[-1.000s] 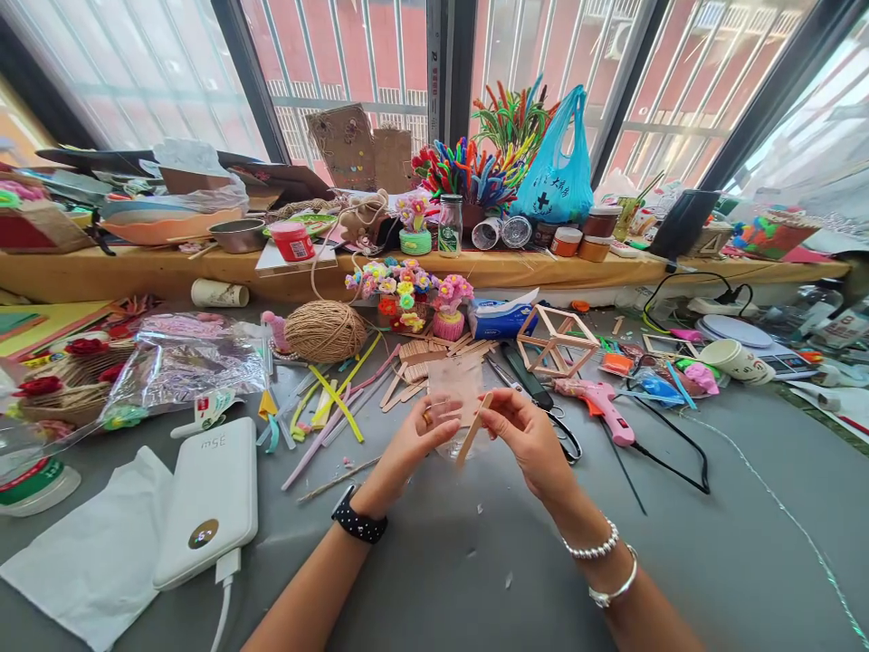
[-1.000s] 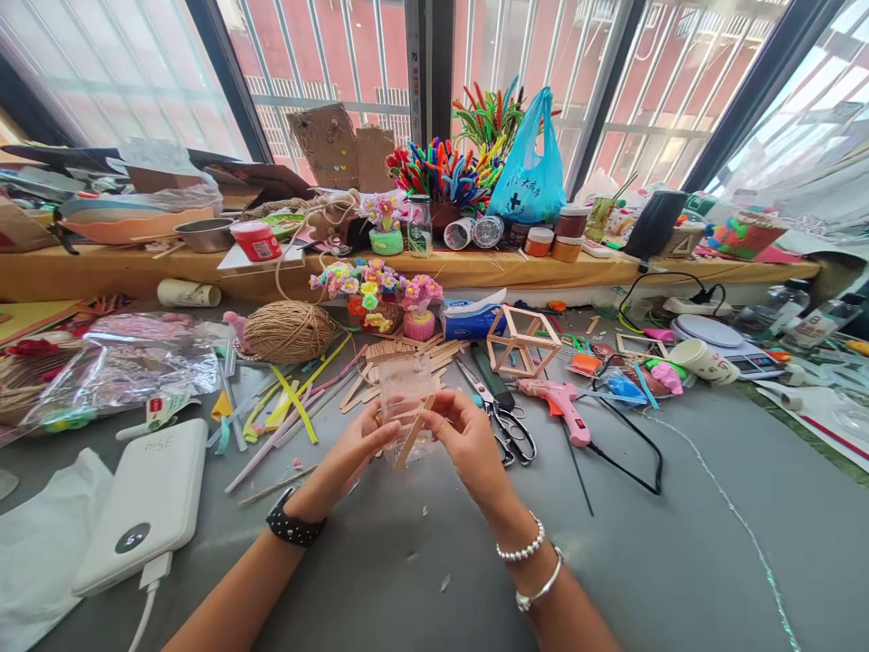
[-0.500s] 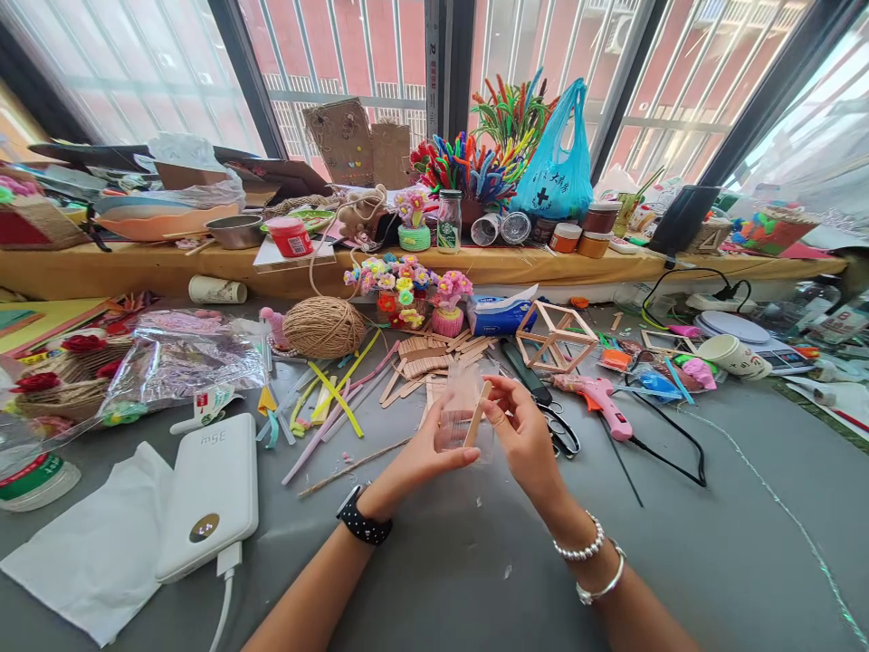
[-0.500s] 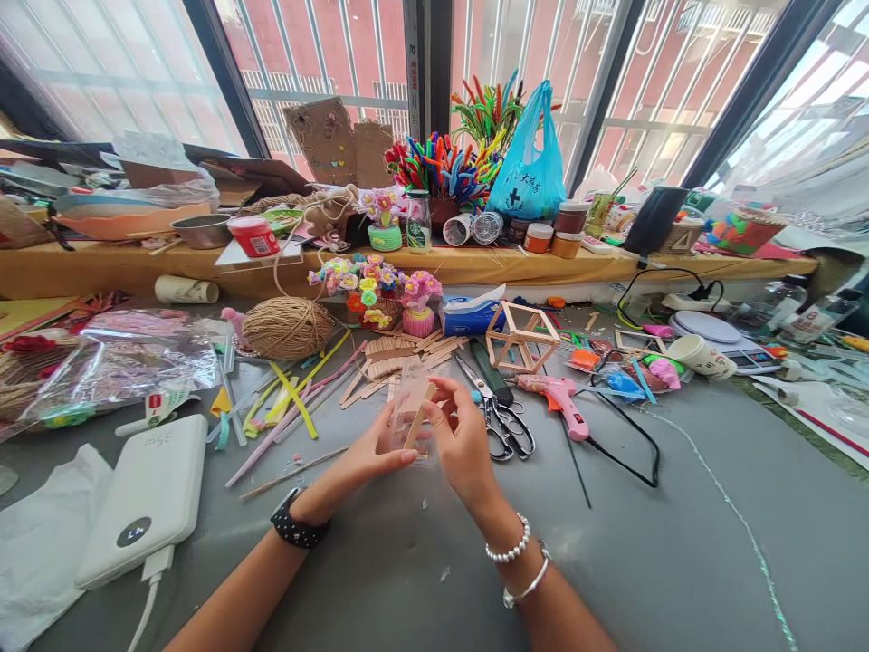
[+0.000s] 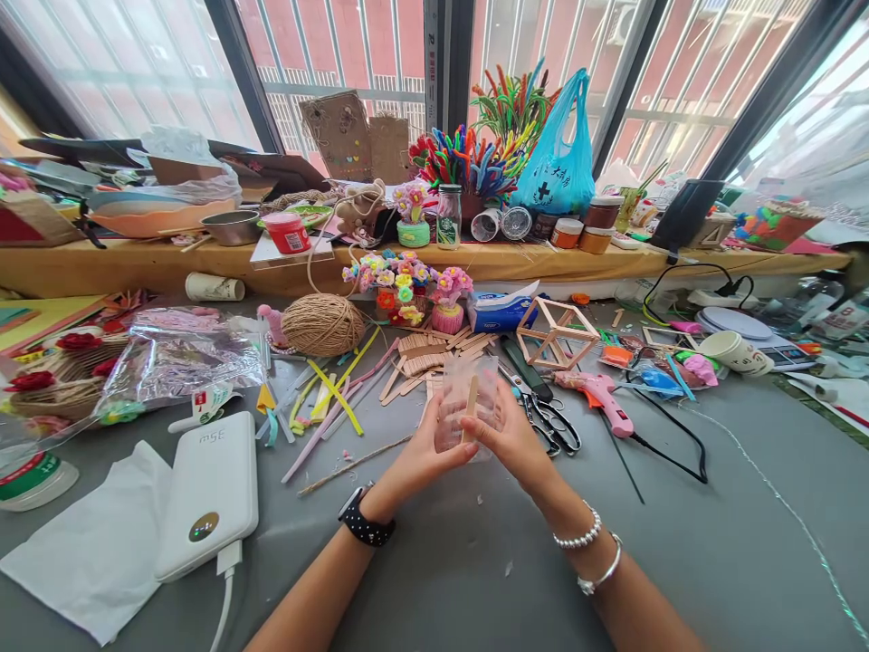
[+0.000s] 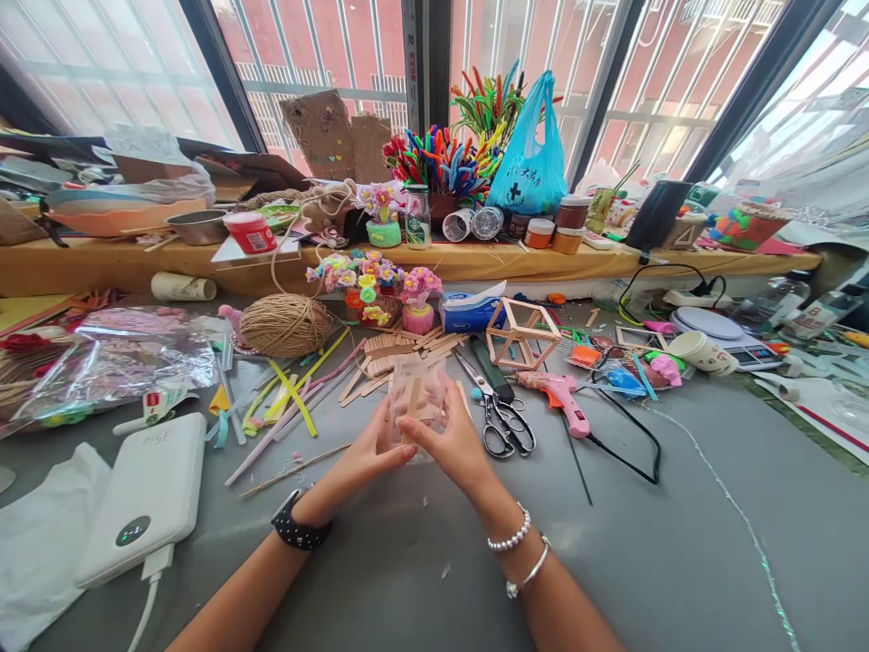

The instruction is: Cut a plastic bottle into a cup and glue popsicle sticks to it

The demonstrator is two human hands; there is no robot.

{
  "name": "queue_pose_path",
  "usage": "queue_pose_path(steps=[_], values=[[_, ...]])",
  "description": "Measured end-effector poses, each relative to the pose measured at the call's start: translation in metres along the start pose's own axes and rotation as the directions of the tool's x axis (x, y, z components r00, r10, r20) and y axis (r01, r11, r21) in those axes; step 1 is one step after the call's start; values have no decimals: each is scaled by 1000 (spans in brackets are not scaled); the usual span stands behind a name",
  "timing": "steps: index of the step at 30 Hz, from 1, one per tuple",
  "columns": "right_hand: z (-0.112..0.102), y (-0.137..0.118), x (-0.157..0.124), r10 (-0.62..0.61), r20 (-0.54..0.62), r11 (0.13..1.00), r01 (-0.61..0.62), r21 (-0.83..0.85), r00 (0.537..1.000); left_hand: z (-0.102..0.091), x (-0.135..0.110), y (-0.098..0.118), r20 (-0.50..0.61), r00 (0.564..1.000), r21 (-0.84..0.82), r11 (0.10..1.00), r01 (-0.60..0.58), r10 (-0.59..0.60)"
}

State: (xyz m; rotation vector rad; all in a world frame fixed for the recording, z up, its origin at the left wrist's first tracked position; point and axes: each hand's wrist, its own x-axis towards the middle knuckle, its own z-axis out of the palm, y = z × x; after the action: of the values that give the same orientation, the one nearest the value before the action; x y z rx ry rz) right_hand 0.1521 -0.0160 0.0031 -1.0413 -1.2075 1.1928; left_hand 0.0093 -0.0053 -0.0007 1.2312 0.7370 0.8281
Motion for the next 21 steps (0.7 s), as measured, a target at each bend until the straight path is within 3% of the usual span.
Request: queue_pose_path(steps=[12,18,21], values=[[2,2,-2,67,-36,996,-65,64,997,-5,-3,-5,45,999,53,999,1,-4],[-3,-8,1,84,-1,979,-83,187,996,-8,0,4,138,989,-266,961,81,-45],[-5,-12,1,75,31,961,-80,263,997,-11,0,8,136,990,-321,944,78,-36]])
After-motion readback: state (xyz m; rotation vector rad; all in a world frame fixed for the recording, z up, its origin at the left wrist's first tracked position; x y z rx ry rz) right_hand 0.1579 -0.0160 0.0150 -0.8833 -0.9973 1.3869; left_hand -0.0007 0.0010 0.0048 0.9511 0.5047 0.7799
